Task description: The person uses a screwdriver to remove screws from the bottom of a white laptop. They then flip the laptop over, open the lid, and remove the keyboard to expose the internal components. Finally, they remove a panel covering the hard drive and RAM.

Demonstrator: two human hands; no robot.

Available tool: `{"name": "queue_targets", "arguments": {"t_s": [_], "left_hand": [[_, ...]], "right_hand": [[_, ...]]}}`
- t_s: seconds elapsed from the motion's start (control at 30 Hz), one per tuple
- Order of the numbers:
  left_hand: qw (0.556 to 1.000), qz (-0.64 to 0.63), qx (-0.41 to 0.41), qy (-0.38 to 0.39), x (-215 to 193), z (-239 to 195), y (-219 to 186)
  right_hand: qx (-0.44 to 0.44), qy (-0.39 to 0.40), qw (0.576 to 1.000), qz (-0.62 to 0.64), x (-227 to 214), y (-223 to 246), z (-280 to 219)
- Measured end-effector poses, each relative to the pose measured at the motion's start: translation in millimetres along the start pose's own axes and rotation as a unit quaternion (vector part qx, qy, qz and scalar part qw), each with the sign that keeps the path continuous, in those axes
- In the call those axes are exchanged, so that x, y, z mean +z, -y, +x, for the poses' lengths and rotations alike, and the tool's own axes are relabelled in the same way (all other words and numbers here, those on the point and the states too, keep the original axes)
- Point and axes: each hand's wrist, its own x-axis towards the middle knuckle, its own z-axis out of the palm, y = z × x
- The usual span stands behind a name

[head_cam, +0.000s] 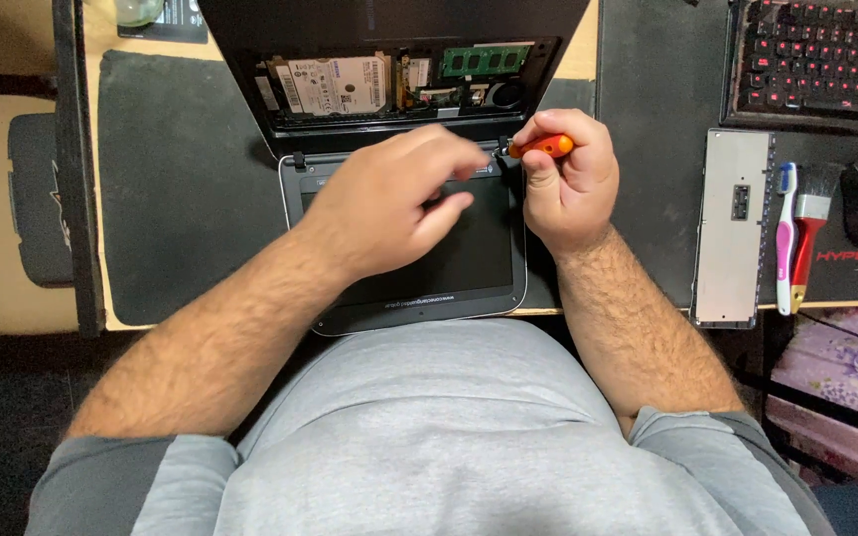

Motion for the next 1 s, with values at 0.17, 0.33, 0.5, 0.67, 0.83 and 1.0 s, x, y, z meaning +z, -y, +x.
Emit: {"name": "queue_targets", "arguments": {"t_s": [0.17, 0.33, 0.5, 0.67, 0.83, 1.0], "left_hand": [[0.999, -0.005, -0.035, 0.018, 26, 24, 9], [0.994, -0.043, -0.092, 0.028, 31, 24, 16], [0.993, -0.055, -0.101, 0.026, 34, 18, 27], [0.994, -0.063, -0.085, 0.036, 33, 17, 30], [0.997, -0.005, -0.066, 0.046, 38, 16, 32], [0.998, -0.03, -0.049, 0.031, 30, 15, 27]], "right_hand": [[0.001, 0.008, 1.0, -0.001, -2, 0, -1], [0.002, 0.007, 1.0, 0.003, -2, -1, -2], [0.007, 0.017, 1.0, 0.017, -1, -6, -4], [-0.021, 0.035, 0.999, 0.014, -3, -10, -4], [-0.092, 0.034, 0.995, -0.015, -4, -3, 8], [-0.128, 0.017, 0.99, -0.05, -6, -7, 15]]}}
